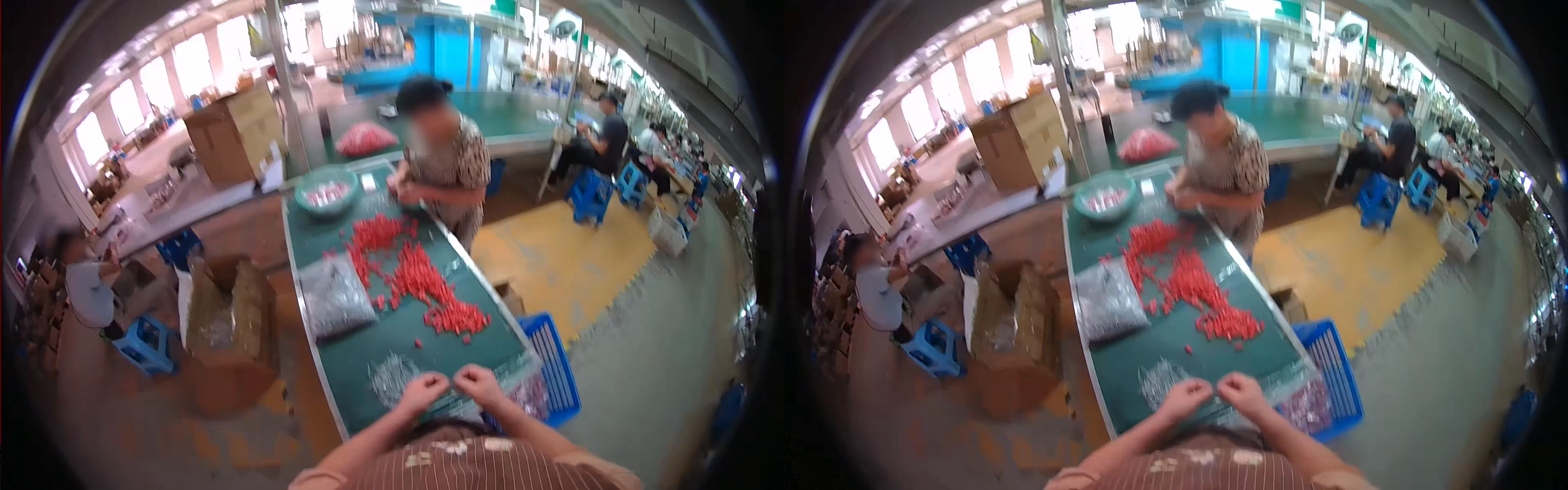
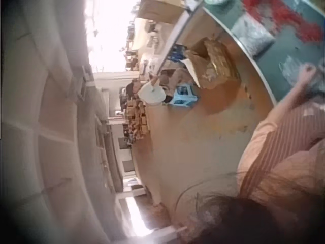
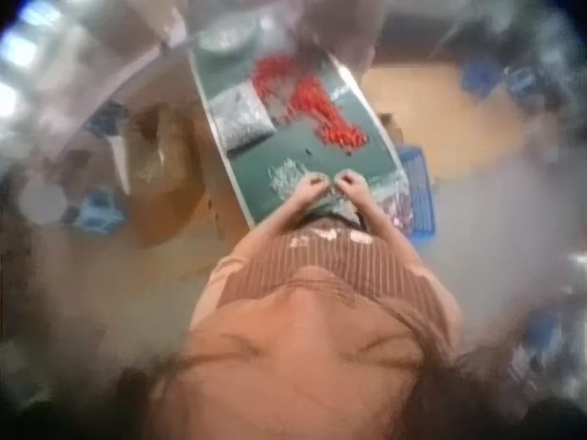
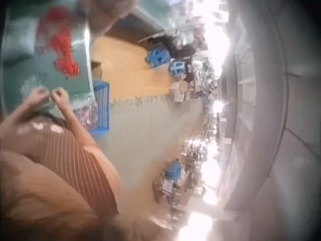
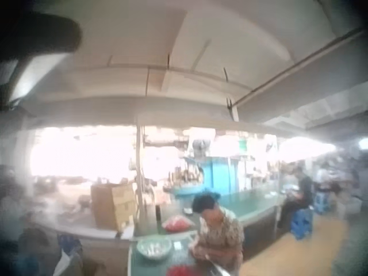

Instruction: Inserting small metal pins into red plastic components at a factory workstation.

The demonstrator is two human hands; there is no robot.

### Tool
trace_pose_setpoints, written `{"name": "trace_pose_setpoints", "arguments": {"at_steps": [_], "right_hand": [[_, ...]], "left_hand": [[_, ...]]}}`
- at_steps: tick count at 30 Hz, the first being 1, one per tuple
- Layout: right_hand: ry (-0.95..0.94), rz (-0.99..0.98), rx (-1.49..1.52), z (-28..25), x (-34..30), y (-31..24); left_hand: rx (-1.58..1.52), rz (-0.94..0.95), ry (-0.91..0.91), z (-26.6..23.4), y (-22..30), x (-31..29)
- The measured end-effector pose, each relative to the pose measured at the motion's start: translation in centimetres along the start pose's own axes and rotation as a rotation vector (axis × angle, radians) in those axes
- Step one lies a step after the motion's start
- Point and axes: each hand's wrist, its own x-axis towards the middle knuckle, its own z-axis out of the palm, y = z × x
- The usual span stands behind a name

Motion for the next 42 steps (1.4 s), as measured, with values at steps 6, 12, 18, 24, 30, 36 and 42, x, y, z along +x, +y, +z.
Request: {"name": "trace_pose_setpoints", "arguments": {"at_steps": [6,12,18,24,30,36,42], "right_hand": [[-0.084,0.004,-0.048,-0.6,1.4,-2.6],[-0.116,0.113,-0.066,-0.6,1.0,-2.4],[0.156,-0.196,-0.431,0.4,-0.8,-4.4],[-0.059,0.024,-0.396,1.3,-1.1,-3.1],[-0.059,0.030,-0.389,0.8,-0.9,-1.2],[-0.050,0.067,-0.362,0.8,-0.5,-0.5],[-0.063,-0.056,-0.409,1.1,-0.7,-0.9]], "left_hand": [[0.204,0.007,0.056,-0.5,4.9,-0.7],[0.102,-0.071,0.060,-0.5,3.5,-0.7],[0.046,-0.096,0.135,-0.6,2.6,-1.5],[0.378,0.126,0.238,0.8,2.4,-2.2],[0.624,0.232,0.205,1.2,2.4,-2.7],[0.444,0.067,0.187,0.8,2.0,-2.0],[0.504,0.083,0.206,1.2,2.5,-2.7]]}}
